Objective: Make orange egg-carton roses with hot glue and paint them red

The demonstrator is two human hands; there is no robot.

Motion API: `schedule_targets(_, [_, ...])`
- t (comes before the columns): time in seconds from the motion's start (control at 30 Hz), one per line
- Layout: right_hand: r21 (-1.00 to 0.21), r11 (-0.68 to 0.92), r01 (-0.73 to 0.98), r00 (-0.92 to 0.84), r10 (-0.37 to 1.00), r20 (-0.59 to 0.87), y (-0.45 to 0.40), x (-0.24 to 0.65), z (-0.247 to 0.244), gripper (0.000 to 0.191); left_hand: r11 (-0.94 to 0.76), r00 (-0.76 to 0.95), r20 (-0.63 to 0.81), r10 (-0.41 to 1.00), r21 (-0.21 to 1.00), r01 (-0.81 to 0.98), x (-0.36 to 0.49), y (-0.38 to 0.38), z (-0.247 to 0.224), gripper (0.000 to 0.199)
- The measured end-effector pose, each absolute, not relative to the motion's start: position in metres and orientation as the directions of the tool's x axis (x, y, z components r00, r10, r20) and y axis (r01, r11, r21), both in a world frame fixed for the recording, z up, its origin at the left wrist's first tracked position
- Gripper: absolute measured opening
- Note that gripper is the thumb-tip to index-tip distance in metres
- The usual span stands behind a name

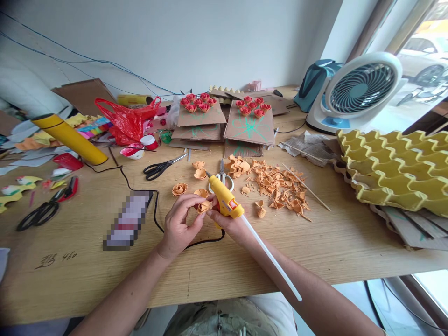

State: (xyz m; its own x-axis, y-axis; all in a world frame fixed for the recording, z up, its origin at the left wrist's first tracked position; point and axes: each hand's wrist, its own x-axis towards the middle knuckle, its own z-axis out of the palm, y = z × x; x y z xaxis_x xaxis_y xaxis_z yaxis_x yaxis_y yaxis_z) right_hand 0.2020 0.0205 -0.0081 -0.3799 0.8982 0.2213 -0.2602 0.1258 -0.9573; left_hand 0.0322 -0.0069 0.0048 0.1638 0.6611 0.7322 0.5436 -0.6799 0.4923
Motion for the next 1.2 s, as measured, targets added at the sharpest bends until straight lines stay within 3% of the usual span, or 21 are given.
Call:
schedule_targets(0.13, [-0.951, 0.051, -0.305, -0.39, 0.904, 0.173, 0.0209, 0.2017, -0.0085, 0.025, -0.676, 0.16, 0.729, 0.666, 0.499, 0.542, 0.0321, -0.0066, 0.0042, 0.033])
schedule_targets(1.2, [-0.939, 0.027, -0.344, -0.419, 0.89, 0.179, 0.02, 0.2004, -0.004, 0.034, -0.711, 0.205, 0.753, 0.625, 0.44, 0.548, 0.0294, -0.0072, 0.0062, 0.033])
